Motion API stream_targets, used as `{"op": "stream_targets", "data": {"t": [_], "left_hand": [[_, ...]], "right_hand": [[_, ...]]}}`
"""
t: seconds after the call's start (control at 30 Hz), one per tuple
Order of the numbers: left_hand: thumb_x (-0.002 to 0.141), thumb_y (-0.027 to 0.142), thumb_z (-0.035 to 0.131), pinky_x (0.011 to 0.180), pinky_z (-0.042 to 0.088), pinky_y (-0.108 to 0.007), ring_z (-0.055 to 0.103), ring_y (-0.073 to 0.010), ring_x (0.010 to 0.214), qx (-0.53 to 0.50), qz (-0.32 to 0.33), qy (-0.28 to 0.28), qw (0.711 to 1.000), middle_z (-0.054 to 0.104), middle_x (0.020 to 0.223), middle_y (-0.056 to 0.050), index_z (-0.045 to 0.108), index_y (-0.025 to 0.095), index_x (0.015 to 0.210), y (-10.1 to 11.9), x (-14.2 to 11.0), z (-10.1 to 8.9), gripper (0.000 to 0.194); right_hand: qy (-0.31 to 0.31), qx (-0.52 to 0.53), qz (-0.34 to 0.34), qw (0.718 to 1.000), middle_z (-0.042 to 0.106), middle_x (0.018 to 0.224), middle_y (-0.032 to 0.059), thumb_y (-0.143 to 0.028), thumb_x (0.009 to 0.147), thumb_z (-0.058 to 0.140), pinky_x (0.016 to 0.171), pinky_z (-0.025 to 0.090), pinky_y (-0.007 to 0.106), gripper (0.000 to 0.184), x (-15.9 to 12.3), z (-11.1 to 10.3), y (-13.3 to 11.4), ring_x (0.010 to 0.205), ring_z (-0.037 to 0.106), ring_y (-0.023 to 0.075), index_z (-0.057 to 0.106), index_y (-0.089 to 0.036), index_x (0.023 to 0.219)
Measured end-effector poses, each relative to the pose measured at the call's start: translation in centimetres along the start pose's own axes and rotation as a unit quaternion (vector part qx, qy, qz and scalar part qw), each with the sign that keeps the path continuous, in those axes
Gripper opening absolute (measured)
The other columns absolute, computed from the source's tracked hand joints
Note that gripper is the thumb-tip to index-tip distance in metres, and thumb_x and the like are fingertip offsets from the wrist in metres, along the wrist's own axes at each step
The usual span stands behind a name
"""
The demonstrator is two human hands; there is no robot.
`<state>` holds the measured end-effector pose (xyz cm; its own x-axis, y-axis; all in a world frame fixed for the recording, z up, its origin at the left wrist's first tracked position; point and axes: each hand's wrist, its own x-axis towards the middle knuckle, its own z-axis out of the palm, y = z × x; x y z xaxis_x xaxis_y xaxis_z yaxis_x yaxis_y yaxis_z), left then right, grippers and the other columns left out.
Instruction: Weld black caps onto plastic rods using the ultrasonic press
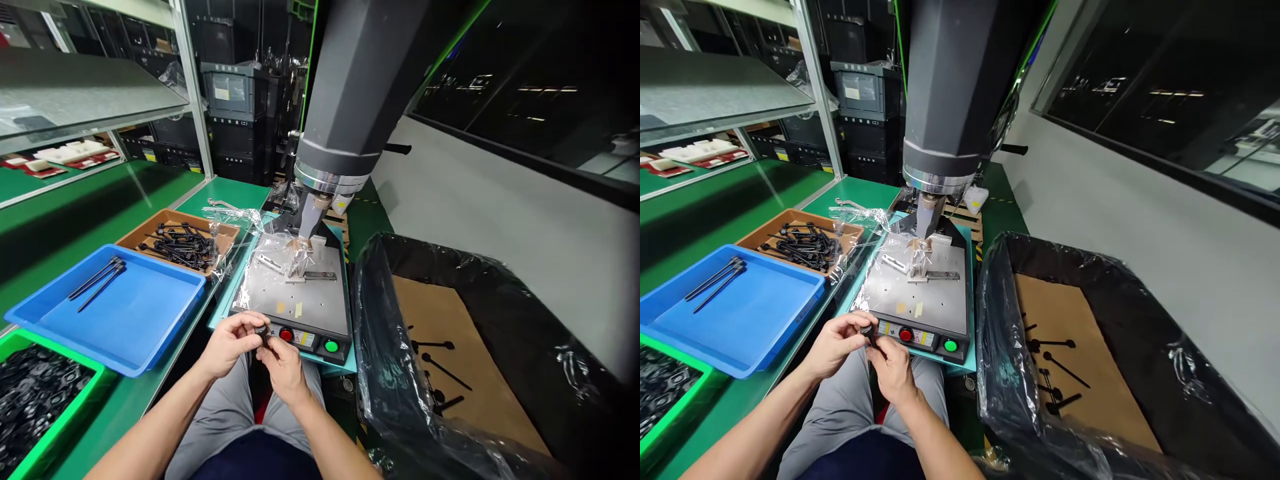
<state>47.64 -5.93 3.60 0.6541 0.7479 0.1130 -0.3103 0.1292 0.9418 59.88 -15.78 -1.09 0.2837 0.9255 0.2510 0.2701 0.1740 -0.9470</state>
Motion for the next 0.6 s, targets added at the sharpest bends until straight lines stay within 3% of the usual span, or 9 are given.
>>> {"op": "stream_targets", "data": {"t": [0.13, 0.23, 0.33, 0.43, 0.6], "left_hand": [[0.070, 0.021, 0.079, 0.083, 0.050, -0.031, 0.065, -0.0200, 0.092, 0.015, -0.017, 0.025, 0.999, 0.071, 0.105, -0.011, 0.065, 0.020, 0.112, -0.9, -0.4, 1.6, 0.044], [0.071, 0.025, 0.078, 0.086, 0.050, -0.031, 0.065, -0.0211, 0.092, 0.062, -0.028, 0.018, 0.998, 0.071, 0.102, -0.011, 0.069, 0.017, 0.102, -1.2, -0.2, 2.0, 0.033], [0.071, 0.027, 0.078, 0.085, 0.049, -0.030, 0.064, -0.0206, 0.090, 0.103, -0.025, 0.028, 0.994, 0.071, 0.097, -0.009, 0.071, 0.017, 0.099, -1.4, 0.3, 1.9, 0.030], [0.072, 0.027, 0.077, 0.080, 0.050, -0.029, 0.062, -0.0188, 0.087, 0.128, 0.000, 0.014, 0.992, 0.066, 0.102, -0.008, 0.072, 0.020, 0.099, -1.6, 1.1, 1.8, 0.029], [0.078, 0.029, 0.070, 0.071, 0.047, -0.027, 0.056, -0.0154, 0.074, 0.243, 0.027, -0.031, 0.969, 0.061, 0.080, -0.003, 0.073, 0.021, 0.097, -2.2, 2.7, 2.1, 0.021]], "right_hand": [[0.068, -0.063, -0.066, 0.994, 0.064, 0.077, 0.0050, -0.037, 0.093, 0.053, 0.068, 0.044, 0.031, 0.022, 0.7, -0.5, 0.1, 0.073, 0.058, 0.0192, 0.066, -0.021, 0.085], [0.074, -0.054, -0.079, 0.993, 0.065, 0.079, 0.0054, -0.036, 0.093, 0.053, 0.071, 0.047, 0.033, 0.021, 1.0, -1.2, 0.2, 0.076, 0.060, 0.0199, 0.067, -0.021, 0.088], [0.035, -0.015, -0.056, 0.998, 0.067, 0.094, 0.0073, -0.034, 0.089, 0.059, 0.074, 0.050, 0.032, 0.018, 1.2, -2.3, 0.7, 0.090, 0.061, 0.0216, 0.068, -0.022, 0.098], [0.032, 0.086, -0.024, 0.995, 0.060, 0.117, 0.0101, -0.035, 0.087, 0.061, 0.074, 0.054, 0.031, 0.036, 1.3, -3.7, 1.1, 0.102, 0.060, 0.0228, 0.059, -0.025, 0.122], [0.037, 0.099, -0.007, 0.994, 0.062, 0.112, 0.0078, -0.033, 0.087, 0.063, 0.082, 0.054, 0.032, 0.035, 1.8, -4.7, 1.3, 0.101, 0.061, 0.0217, 0.062, -0.026, 0.121]]}}
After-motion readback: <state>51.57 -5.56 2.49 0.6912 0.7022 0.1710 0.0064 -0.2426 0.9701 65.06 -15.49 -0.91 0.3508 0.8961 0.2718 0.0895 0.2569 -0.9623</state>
